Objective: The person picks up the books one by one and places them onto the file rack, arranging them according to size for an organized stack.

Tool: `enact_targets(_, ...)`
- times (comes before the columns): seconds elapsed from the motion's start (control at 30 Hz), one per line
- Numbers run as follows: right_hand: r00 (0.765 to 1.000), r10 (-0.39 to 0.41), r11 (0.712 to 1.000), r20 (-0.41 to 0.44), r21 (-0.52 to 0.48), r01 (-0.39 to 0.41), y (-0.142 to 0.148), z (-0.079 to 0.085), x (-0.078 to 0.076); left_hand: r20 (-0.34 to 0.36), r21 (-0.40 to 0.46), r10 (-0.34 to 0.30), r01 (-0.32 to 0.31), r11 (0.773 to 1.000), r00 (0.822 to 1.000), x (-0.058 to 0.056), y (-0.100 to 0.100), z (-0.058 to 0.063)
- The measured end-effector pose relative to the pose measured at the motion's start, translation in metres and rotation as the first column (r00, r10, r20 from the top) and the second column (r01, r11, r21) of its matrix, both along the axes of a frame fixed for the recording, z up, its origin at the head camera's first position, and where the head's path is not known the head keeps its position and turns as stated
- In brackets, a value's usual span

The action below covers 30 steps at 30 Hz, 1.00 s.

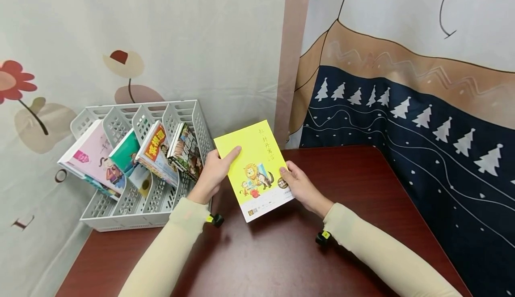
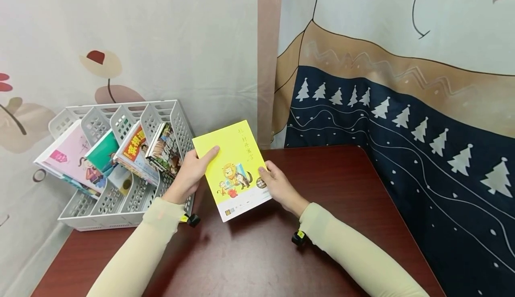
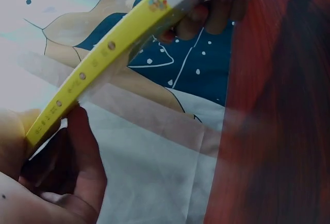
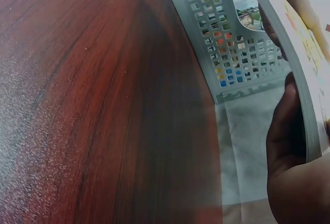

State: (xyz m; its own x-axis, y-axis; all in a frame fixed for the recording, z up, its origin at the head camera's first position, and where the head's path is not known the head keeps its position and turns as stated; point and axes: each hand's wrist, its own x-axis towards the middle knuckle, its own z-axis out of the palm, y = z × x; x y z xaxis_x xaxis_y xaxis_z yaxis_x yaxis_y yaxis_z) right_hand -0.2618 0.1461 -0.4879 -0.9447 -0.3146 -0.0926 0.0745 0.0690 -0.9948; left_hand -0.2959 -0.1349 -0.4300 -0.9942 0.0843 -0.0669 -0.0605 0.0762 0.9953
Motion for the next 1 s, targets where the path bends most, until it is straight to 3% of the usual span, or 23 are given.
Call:
enact_targets(0.3, 1.0, 0.003, 0.999, 0.02, 0.043, -0.004, 0.0, -0.001, -0.002, -0.109, -0.026, 0.053, -0.056, 0.998, 0.993, 0.001, 0.002, -0.001)
enact_targets(0.57, 0.999, -0.026, 0.996, 0.028, 0.088, 0.023, 0.003, -0.001, -0.004, -0.149, -0.037, 0.078, -0.085, 0.996, 0.986, 0.002, 0.004, 0.0)
enact_targets(0.83, 0.998, -0.023, 0.987, 0.053, 0.159, 0.014, 0.007, -0.006, -0.008, -0.217, -0.063, 0.066, -0.081, 0.995, 0.974, 0.007, 0.004, 0.008)
enact_targets(1.0, 0.994, 0.01, 0.989, 0.106, 0.143, -0.026, 0.005, -0.012, -0.009, -0.261, -0.119, 0.073, -0.107, 0.987, 0.962, 0.008, -0.005, 0.015)
